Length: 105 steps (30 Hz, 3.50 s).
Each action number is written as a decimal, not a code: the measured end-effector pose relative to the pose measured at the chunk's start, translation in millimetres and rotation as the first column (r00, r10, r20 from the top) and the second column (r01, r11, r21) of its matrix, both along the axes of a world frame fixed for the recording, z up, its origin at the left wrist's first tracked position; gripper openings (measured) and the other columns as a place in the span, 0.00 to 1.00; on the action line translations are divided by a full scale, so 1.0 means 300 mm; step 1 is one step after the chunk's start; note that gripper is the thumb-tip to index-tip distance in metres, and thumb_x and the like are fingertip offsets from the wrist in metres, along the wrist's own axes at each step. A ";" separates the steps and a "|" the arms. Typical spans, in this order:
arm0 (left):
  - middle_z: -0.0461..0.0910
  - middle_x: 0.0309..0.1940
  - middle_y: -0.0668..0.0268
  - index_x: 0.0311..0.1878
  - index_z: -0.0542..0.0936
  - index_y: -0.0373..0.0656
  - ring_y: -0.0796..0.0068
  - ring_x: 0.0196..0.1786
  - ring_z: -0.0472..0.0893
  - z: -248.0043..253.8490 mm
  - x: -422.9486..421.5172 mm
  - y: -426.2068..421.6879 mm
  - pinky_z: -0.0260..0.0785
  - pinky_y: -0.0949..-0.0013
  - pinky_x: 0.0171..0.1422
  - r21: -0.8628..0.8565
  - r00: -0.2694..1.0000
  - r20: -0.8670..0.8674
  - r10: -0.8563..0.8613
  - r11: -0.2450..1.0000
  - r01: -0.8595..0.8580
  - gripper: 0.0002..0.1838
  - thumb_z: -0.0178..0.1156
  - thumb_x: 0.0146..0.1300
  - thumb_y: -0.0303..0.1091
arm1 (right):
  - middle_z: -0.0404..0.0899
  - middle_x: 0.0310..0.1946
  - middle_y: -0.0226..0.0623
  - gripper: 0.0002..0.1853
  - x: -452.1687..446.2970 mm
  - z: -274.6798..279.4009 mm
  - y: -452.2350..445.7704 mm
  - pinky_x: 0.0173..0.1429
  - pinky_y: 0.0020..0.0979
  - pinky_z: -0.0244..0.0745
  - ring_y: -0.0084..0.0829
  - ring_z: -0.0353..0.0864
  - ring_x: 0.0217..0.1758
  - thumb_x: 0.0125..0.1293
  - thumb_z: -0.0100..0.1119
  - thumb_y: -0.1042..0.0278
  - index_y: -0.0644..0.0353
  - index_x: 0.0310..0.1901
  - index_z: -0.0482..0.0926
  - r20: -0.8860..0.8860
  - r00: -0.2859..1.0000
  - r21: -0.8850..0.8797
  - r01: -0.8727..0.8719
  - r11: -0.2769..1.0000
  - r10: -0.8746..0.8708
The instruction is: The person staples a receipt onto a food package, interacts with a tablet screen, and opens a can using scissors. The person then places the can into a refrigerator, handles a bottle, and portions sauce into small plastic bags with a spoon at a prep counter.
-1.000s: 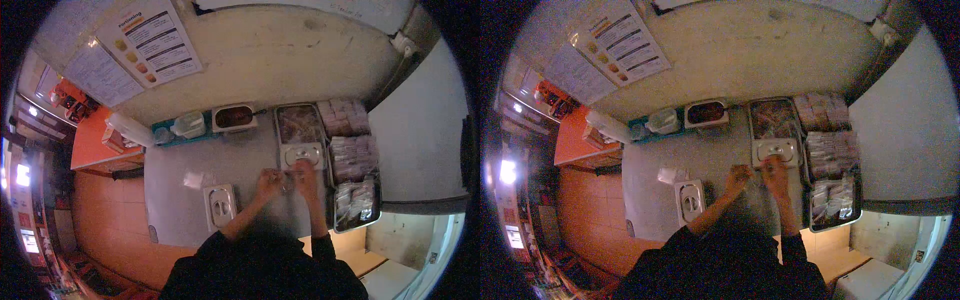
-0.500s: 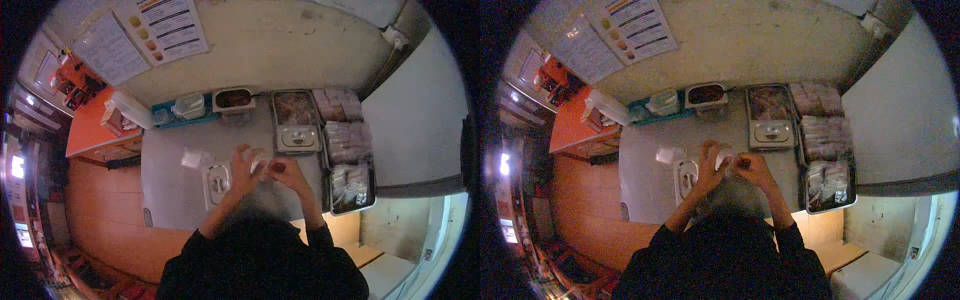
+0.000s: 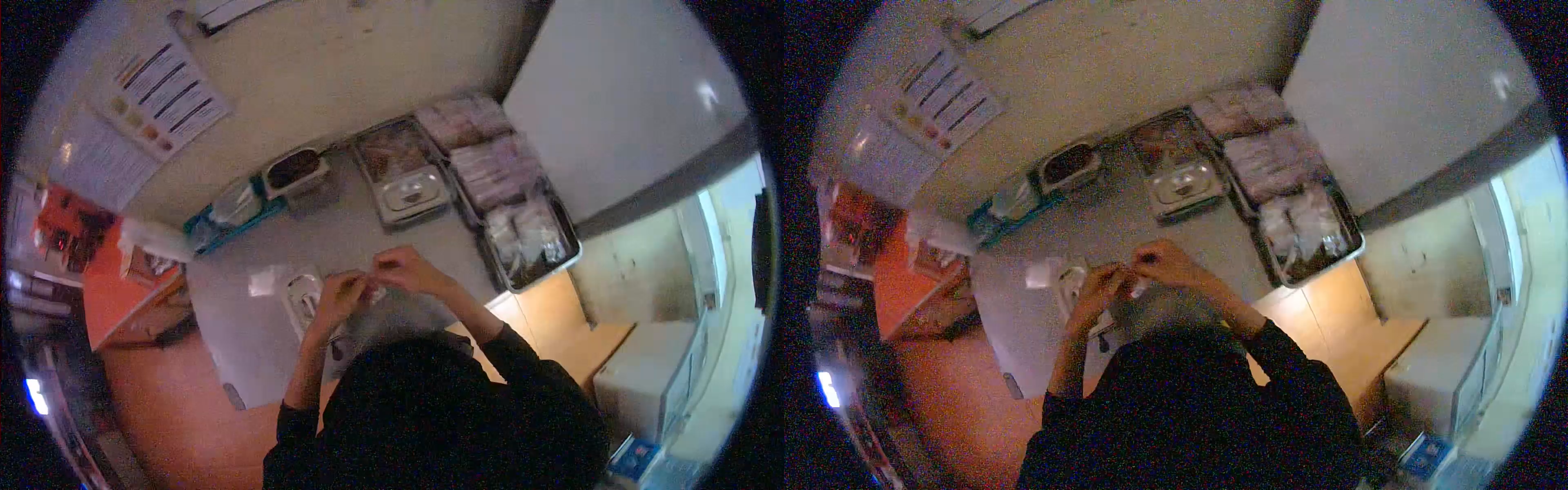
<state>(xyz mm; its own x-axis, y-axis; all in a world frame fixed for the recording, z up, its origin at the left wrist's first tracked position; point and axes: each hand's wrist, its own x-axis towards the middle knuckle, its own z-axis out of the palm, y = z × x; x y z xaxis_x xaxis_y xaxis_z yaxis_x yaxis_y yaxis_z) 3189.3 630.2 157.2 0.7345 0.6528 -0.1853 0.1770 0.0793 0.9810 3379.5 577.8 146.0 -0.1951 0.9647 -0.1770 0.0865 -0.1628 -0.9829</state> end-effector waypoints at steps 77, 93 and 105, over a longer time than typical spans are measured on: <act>0.77 0.41 0.54 0.52 0.71 0.45 0.59 0.47 0.77 -0.102 -0.207 0.168 0.72 0.61 0.49 0.392 0.861 -0.136 0.491 0.824 -0.408 0.24 0.65 0.53 0.38 | 0.68 0.27 0.34 0.15 -0.268 -0.207 0.315 0.35 0.30 0.68 0.30 0.68 0.27 0.56 0.64 0.62 0.60 0.37 0.69 0.511 0.787 0.591 -0.029 0.806 -0.346; 0.58 0.69 0.66 0.66 0.62 0.63 0.56 0.74 0.48 -0.459 -0.612 0.375 0.38 0.35 0.70 0.731 0.636 -0.594 0.493 0.661 0.170 0.48 0.73 0.37 0.43 | 0.81 0.38 0.40 0.15 -0.441 -0.313 0.650 0.42 0.32 0.75 0.31 0.81 0.37 0.57 0.61 0.66 0.60 0.46 0.76 0.647 0.740 -0.009 -0.236 0.972 0.186; 0.73 0.50 0.57 0.55 0.72 0.49 0.51 0.56 0.69 -0.435 -0.429 0.478 0.59 0.52 0.62 0.699 0.726 -0.299 0.620 0.660 -0.276 0.36 0.72 0.39 0.46 | 0.81 0.36 0.37 0.17 -0.389 -0.428 0.700 0.39 0.30 0.76 0.28 0.80 0.30 0.52 0.68 0.64 0.60 0.42 0.77 0.323 0.945 0.085 0.015 0.996 -0.041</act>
